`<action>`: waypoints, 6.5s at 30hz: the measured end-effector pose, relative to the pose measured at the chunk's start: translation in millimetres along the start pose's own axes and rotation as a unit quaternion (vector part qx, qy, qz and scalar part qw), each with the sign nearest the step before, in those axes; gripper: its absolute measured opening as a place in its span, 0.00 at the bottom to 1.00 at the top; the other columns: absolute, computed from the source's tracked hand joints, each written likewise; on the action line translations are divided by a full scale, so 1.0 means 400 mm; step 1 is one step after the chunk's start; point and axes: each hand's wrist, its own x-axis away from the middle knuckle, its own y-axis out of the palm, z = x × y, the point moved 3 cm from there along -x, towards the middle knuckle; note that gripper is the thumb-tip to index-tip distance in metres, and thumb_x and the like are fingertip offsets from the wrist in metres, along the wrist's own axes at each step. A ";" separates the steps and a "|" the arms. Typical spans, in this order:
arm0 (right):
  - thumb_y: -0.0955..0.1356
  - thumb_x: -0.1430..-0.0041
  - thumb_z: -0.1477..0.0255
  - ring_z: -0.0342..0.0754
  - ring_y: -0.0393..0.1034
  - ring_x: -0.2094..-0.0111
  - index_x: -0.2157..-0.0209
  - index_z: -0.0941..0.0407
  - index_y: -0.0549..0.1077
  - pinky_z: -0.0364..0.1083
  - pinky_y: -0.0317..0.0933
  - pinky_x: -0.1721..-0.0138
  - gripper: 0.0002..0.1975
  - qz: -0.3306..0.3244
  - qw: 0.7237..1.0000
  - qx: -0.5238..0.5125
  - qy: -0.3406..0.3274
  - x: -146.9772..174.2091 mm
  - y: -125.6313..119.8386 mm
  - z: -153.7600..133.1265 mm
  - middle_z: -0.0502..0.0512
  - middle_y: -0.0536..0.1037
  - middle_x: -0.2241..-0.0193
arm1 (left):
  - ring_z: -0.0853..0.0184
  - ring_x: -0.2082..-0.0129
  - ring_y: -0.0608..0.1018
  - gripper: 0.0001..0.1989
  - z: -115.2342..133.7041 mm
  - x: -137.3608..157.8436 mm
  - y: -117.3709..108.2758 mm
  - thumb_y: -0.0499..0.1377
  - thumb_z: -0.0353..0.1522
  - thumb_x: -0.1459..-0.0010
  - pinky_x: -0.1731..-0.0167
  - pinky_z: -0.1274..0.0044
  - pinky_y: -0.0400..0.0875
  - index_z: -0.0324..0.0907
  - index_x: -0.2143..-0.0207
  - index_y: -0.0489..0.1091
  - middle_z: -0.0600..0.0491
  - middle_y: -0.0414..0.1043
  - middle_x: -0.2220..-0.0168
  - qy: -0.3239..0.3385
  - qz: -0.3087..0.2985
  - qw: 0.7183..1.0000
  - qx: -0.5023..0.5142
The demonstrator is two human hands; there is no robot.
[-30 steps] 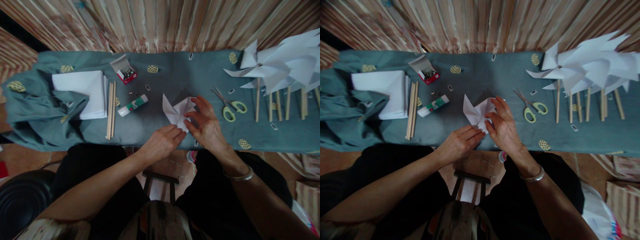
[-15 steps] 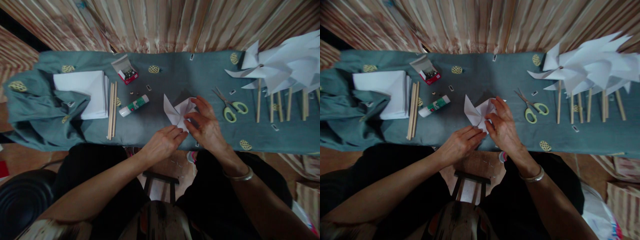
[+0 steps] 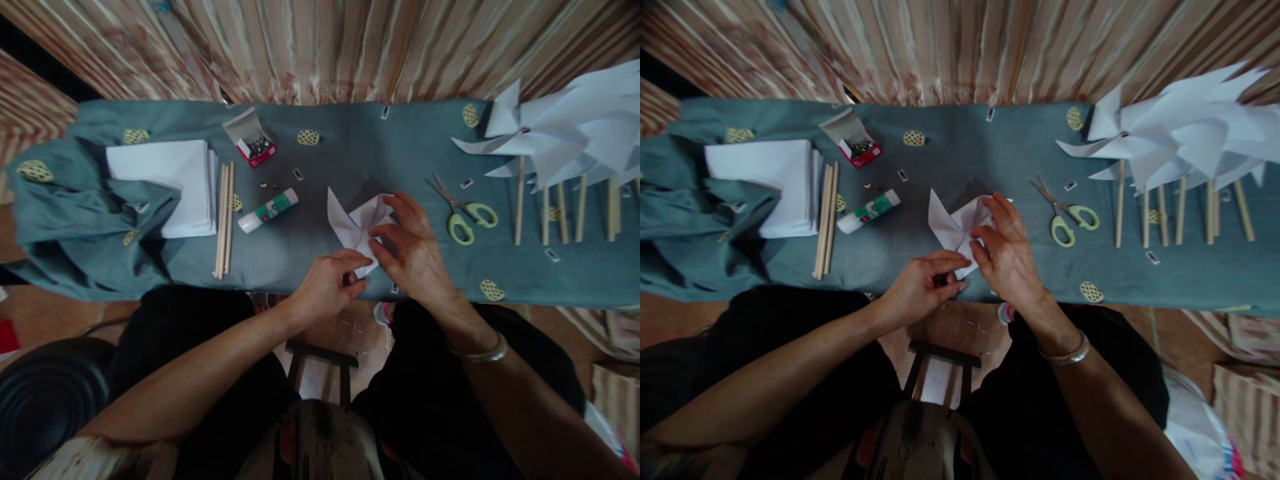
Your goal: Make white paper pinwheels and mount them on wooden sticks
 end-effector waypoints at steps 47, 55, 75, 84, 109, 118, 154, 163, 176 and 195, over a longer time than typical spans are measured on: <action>0.61 0.36 0.76 0.62 0.47 0.31 0.41 0.39 0.66 0.68 0.60 0.42 0.26 -0.016 0.994 0.080 -0.078 0.026 0.018 -0.001 0.46 0.60 0.34 | 0.74 0.73 0.74 0.16 -0.005 0.007 0.007 0.61 0.23 0.44 0.70 0.79 0.73 0.36 0.52 0.74 0.48 0.74 0.56 -0.038 -0.004 0.998 0.046; 0.57 0.34 0.77 0.57 0.46 0.30 0.40 0.47 0.64 0.64 0.56 0.39 0.24 -0.025 0.989 0.129 -0.065 0.039 0.047 -0.030 0.54 0.61 0.34 | 0.73 0.72 0.75 0.16 0.003 0.012 0.001 0.60 0.23 0.44 0.69 0.79 0.73 0.37 0.52 0.74 0.49 0.75 0.57 -0.017 0.000 0.999 0.035; 0.59 0.36 0.77 0.62 0.43 0.30 0.37 0.37 0.60 0.69 0.54 0.38 0.30 0.015 0.996 0.055 -0.062 0.039 0.033 -0.007 0.43 0.55 0.32 | 0.66 0.60 0.79 0.15 -0.001 0.018 -0.015 0.59 0.24 0.42 0.58 0.73 0.75 0.38 0.52 0.74 0.47 0.76 0.55 0.012 -0.017 1.000 -0.014; 0.59 0.35 0.76 0.61 0.44 0.30 0.39 0.37 0.62 0.69 0.53 0.38 0.27 0.026 0.995 0.068 -0.064 0.043 0.040 -0.020 0.44 0.57 0.32 | 0.66 0.61 0.79 0.15 -0.009 0.019 -0.012 0.59 0.24 0.42 0.60 0.73 0.76 0.37 0.52 0.74 0.45 0.76 0.53 0.021 -0.019 1.000 -0.008; 0.58 0.35 0.78 0.61 0.44 0.30 0.40 0.35 0.64 0.67 0.55 0.40 0.28 0.050 0.992 0.089 -0.075 0.044 0.045 0.000 0.40 0.53 0.31 | 0.64 0.58 0.77 0.12 0.017 0.027 -0.090 0.53 0.30 0.35 0.57 0.72 0.74 0.40 0.54 0.73 0.47 0.76 0.58 0.114 0.041 0.979 -0.166; 0.60 0.35 0.78 0.60 0.43 0.30 0.42 0.46 0.68 0.67 0.53 0.38 0.23 0.049 0.991 0.102 -0.067 0.051 0.044 -0.007 0.52 0.55 0.31 | 0.54 0.44 0.69 0.15 0.027 -0.013 -0.063 0.53 0.29 0.35 0.48 0.61 0.64 0.37 0.47 0.69 0.43 0.74 0.48 0.175 0.005 0.921 -0.348; 0.58 0.36 0.78 0.61 0.46 0.31 0.42 0.45 0.68 0.66 0.54 0.38 0.25 0.041 0.996 0.066 -0.032 0.050 0.040 0.008 0.51 0.61 0.34 | 0.58 0.43 0.69 0.12 0.007 -0.026 -0.033 0.50 0.28 0.34 0.43 0.58 0.58 0.42 0.56 0.73 0.50 0.76 0.51 0.194 0.003 0.902 -0.386; 0.58 0.36 0.79 0.61 0.45 0.30 0.42 0.48 0.68 0.64 0.53 0.38 0.24 0.039 0.994 0.092 -0.051 0.044 0.039 -0.011 0.56 0.59 0.34 | 0.60 0.43 0.67 0.12 0.008 -0.030 -0.030 0.51 0.28 0.34 0.42 0.59 0.56 0.42 0.55 0.73 0.51 0.76 0.51 0.184 -0.008 0.900 -0.395; 0.59 0.35 0.78 0.61 0.44 0.30 0.35 0.41 0.58 0.64 0.52 0.37 0.30 0.028 0.992 0.113 -0.050 0.047 0.045 -0.010 0.52 0.58 0.33 | 0.61 0.44 0.68 0.12 0.009 -0.030 -0.031 0.50 0.28 0.34 0.41 0.60 0.55 0.40 0.56 0.72 0.50 0.76 0.52 0.195 0.006 0.901 -0.388; 0.58 0.35 0.77 0.62 0.45 0.31 0.39 0.42 0.64 0.65 0.51 0.38 0.26 0.010 0.995 0.090 -0.032 0.045 0.046 -0.017 0.52 0.58 0.33 | 0.59 0.45 0.68 0.13 0.013 -0.028 -0.026 0.50 0.29 0.33 0.42 0.61 0.57 0.40 0.54 0.72 0.48 0.75 0.53 0.182 0.003 0.904 -0.388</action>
